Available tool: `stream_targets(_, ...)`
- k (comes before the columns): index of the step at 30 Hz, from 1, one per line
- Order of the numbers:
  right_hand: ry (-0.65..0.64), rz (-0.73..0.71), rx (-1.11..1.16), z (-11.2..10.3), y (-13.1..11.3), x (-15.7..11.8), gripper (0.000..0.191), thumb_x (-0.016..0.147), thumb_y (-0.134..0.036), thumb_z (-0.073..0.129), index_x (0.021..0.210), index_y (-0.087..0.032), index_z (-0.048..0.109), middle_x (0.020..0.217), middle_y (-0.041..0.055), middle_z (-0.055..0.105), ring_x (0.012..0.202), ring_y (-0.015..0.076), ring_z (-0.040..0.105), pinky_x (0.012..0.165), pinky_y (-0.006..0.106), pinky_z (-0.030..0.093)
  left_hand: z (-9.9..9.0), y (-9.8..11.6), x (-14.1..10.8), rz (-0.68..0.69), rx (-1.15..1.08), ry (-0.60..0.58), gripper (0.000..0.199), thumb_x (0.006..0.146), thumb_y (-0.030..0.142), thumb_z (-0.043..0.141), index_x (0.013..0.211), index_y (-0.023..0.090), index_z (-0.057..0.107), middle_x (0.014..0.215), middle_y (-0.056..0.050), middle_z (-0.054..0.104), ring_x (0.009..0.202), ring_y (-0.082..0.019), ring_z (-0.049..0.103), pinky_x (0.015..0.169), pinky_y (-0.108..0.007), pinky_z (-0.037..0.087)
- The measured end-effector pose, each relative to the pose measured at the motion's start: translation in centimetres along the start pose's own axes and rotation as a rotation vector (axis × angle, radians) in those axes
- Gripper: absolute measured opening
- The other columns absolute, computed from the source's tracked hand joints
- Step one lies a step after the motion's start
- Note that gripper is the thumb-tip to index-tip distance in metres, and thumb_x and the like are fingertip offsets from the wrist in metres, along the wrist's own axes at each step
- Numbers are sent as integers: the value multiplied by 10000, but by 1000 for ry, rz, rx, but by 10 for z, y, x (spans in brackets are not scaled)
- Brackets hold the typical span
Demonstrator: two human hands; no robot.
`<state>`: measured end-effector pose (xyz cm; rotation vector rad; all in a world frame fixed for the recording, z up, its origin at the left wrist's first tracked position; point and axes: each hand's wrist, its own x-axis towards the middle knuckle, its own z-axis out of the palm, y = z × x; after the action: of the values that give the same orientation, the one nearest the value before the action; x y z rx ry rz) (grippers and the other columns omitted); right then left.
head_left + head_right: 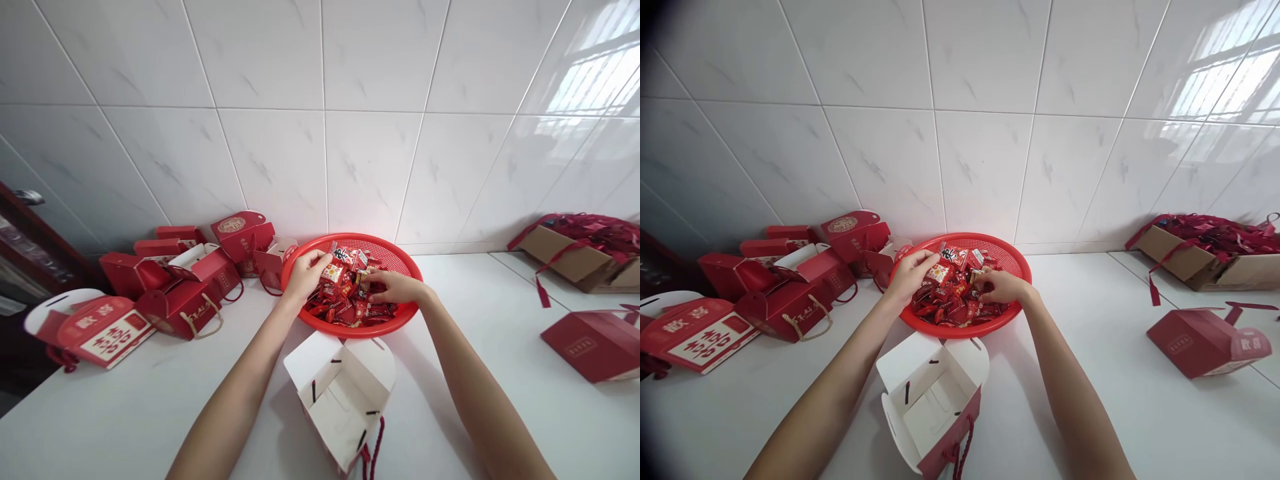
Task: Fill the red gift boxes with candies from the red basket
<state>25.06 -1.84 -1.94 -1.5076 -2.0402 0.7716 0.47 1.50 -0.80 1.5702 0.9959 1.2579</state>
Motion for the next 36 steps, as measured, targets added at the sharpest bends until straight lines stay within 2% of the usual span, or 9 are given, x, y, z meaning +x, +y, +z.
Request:
stream_targets(5, -245, -166, 53, -11, -15, -7, 384, 782, -220, 802, 1156, -304, 821, 1247, 24, 777, 1193, 298, 705, 1081, 422, 529, 1, 5, -2, -11, -22, 3, 388, 722, 575, 765, 700, 207, 646, 699, 20, 623, 671, -157, 538, 661, -275, 459)
stream_targets(8, -302, -262, 219, -12, -21, -8, 409, 865, -343, 755, 1267, -268, 776, 1266, 49, 771, 1205, 292, 699, 1050, 432, 557, 1, 5, 0, -11, -41, 15, 369, 709, 551, 777, 689, 203, 656, 700, 19, 631, 686, -159, 547, 676, -276, 459)
stream_targets(10, -183, -193, 265, -9, -22, -7, 389, 898, -371, 724, 1266, -253, 770, 1265, 54, 770, 1195, 281, 703, 1008, 410, 585, 1, 4, 0, -14, -59, 26, 349, 706, 529, 780, 687, 201, 663, 695, 20, 633, 685, -159, 548, 678, -277, 452)
stream_targets(14, 190, 50, 146, 0, -16, -3, 388, 966, -226, 581, 1330, -205, 715, 1411, 92, 688, 1333, 278, 616, 1091, 404, 529, 1, 1, 1, -27, -108, 71, 329, 676, 508, 792, 686, 199, 680, 698, 15, 647, 685, -163, 559, 672, -279, 439)
stream_targets(18, 271, 152, 57, -1, -8, 5, 487, 960, -146, 527, 1437, -188, 618, 1518, 120, 597, 1375, 285, 578, 1089, 398, 519, 1, -2, 4, -35, -190, 177, 336, 642, 519, 803, 700, 209, 689, 725, 9, 676, 722, -177, 596, 686, -277, 449)
stream_targets(24, 72, 243, -122, -16, -19, 46, 391, 969, -210, 687, 1356, -182, 639, 1326, 106, 691, 1096, 242, 703, 934, 387, 596, 0, -1, 8, -74, -314, 261, 363, 570, 523, 834, 646, 218, 652, 667, 12, 675, 660, -177, 604, 650, -283, 466)
stream_targets(29, -14, 313, -268, 9, -29, 81, 345, 1020, -368, 663, 1315, -189, 643, 1346, 110, 643, 1138, 256, 667, 959, 472, 587, 1, 1, 7, -76, -348, 287, 343, 563, 479, 858, 635, 213, 654, 645, 21, 665, 645, -172, 608, 637, -277, 458)
stream_targets(32, -9, 317, -257, 19, -27, 88, 390, 1013, -368, 674, 1351, -181, 619, 1360, 116, 632, 1152, 267, 663, 958, 487, 586, 1, 0, 8, -72, -369, 294, 351, 564, 476, 867, 630, 209, 648, 636, 27, 661, 628, -161, 598, 622, -267, 450)
stream_targets(36, -54, 288, -108, 3, -14, 81, 336, 1019, -370, 664, 1299, -183, 651, 1323, 101, 654, 1117, 256, 674, 942, 460, 594, 1, -1, 9, -66, -389, 299, 348, 553, 460, 874, 606, 204, 644, 621, 37, 652, 617, -144, 585, 619, -252, 443)
